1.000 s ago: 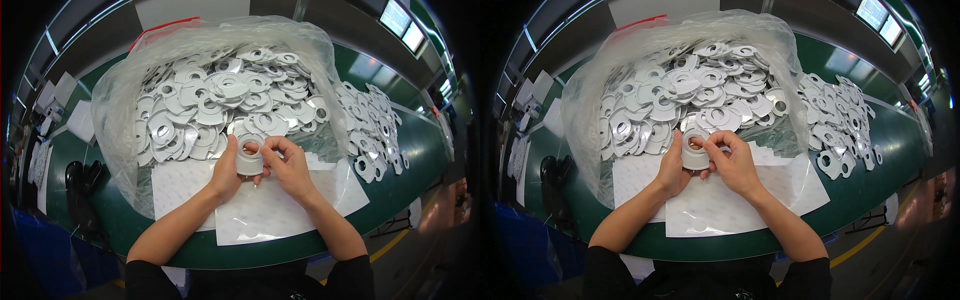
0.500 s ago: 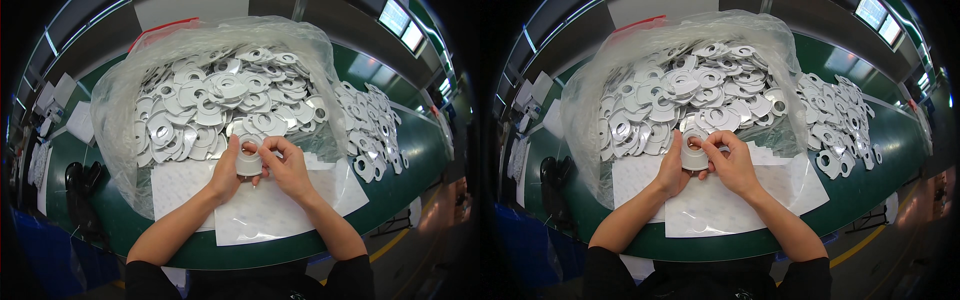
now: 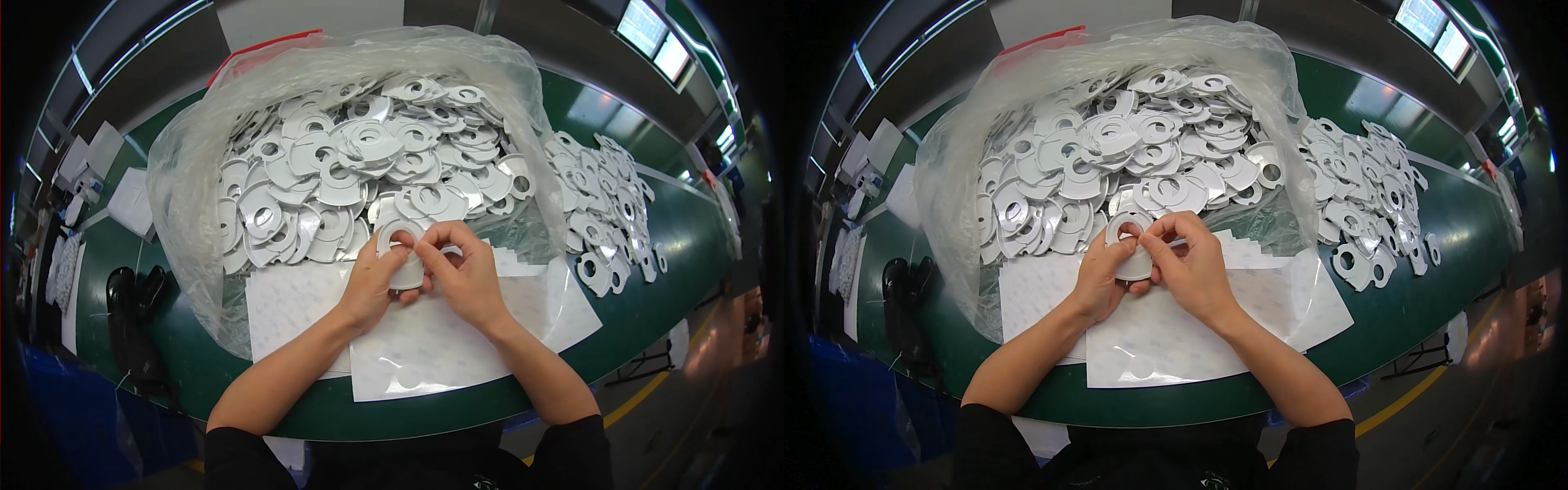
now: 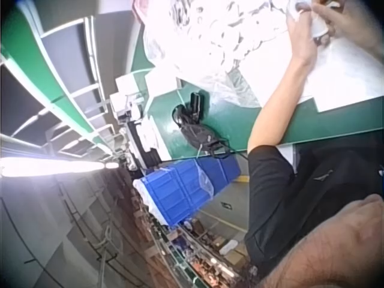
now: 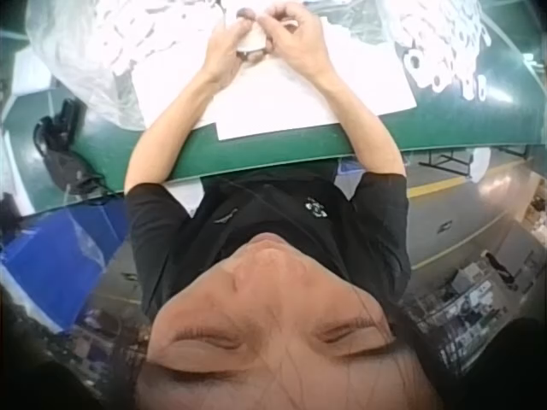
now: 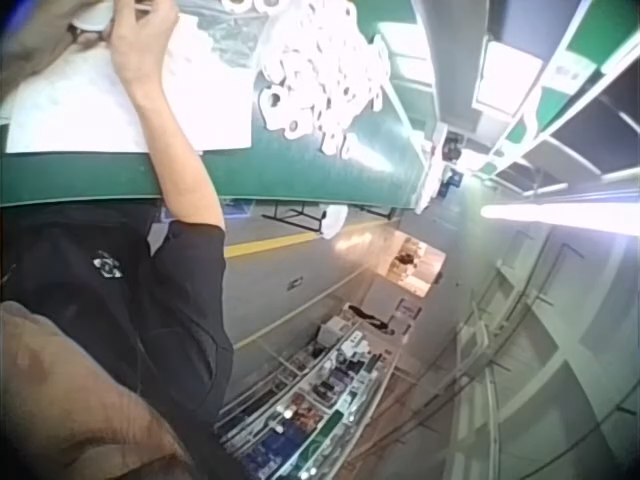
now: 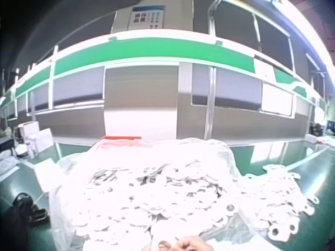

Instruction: Apply circular adhesive stickers to small plastic components.

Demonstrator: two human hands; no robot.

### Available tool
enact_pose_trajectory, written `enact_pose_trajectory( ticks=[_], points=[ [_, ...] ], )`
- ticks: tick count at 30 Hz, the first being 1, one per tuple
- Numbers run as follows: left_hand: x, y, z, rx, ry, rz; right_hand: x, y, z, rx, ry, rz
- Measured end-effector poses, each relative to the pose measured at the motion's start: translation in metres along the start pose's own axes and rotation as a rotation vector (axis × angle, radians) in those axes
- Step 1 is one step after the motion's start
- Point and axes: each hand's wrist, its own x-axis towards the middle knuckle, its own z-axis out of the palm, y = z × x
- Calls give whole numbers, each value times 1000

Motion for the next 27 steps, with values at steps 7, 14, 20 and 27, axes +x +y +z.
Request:
enact_pose_trajectory(
  ticks=[7,14,20,27],
  points=[
    [-2,0,-1,24,-12,-11,1,-9,3,-125,183,-177],
    [-3,3,5,56,-29,-14,2,-14,-4,-34,125,31],
    [-7,3,8,181,-80,-15,2,-15,-5,-39,168,90],
    [-7,6,12,299,-137,-67,1,-15,-9,-75,194,116]
  ],
)
